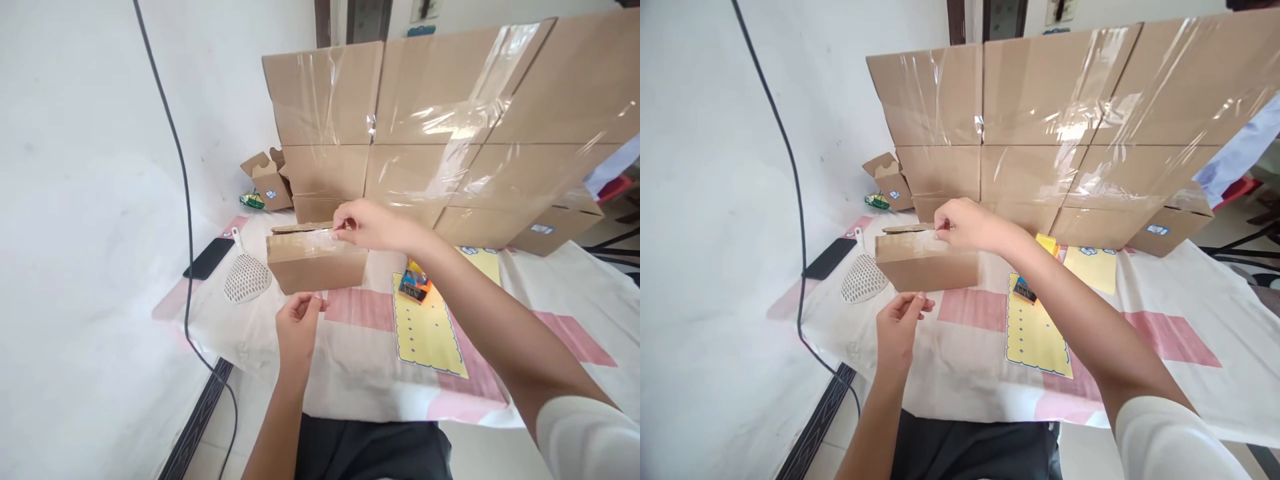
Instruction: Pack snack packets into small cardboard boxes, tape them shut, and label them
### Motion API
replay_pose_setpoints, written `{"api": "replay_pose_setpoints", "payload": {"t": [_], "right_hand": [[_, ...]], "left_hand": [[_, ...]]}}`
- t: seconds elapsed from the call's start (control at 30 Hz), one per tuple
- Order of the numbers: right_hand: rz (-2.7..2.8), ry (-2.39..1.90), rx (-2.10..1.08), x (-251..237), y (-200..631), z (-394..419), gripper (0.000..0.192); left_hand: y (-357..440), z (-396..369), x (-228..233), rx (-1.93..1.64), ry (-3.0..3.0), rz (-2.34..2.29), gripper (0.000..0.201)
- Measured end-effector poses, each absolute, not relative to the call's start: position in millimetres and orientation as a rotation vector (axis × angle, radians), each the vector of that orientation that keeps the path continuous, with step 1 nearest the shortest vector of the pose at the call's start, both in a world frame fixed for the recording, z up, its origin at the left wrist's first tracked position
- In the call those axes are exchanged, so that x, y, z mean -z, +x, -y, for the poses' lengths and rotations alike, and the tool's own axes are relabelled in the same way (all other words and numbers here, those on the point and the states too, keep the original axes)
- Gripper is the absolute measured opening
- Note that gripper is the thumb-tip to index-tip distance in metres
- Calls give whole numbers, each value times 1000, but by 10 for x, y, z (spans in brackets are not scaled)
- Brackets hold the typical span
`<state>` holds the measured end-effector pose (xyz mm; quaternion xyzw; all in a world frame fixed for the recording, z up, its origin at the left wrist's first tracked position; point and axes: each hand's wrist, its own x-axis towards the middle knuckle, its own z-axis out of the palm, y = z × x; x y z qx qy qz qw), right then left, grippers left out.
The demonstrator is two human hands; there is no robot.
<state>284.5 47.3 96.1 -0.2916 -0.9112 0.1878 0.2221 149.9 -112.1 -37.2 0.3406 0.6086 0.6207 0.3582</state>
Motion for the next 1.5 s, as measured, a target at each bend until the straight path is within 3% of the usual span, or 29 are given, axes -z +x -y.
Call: {"api": "replay_pose_setpoints", "payload": {"t": [0.1,0.17,0.27,0.37,0.53,0.63,0.87,1.1,1.33,1.5], "right_hand": [[2579,-826,-565,-984,2622,-735,19],[2643,-821,-517,-951,2480,-866,18],[2789,-831,-369,-874,2319,-983,16],[2922,-912,-148,-814,2230,-1017,5],[2802,-1061,156,-772,2164,-1051,49],[2670,-1120,157,-720,2238,-1078,42],[1989,-1092,-71,-280,3514,-801,9],[1412,-1960,-128,428,5378,-533,6],[1709,-2189,-33,766,5959,-981,38],[2087,-2034,-52,796,5986,-1260,40]], "left_hand": [[1344,971,331,-1829,1370,-1789,16],[1262,795,300,-1861,1832,-1863,20],[1184,531,299,-1570,2339,-1942,40],[1173,394,362,-1301,2458,-2050,46],[1217,407,439,-1188,2436,-2159,44],[1220,441,383,-1134,2441,-2166,44],[1234,426,159,-920,2510,-2098,62],[1284,343,173,-915,2614,-1946,48],[1353,321,144,-882,2685,-1993,45],[1405,345,191,-894,2690,-2026,49]]}}
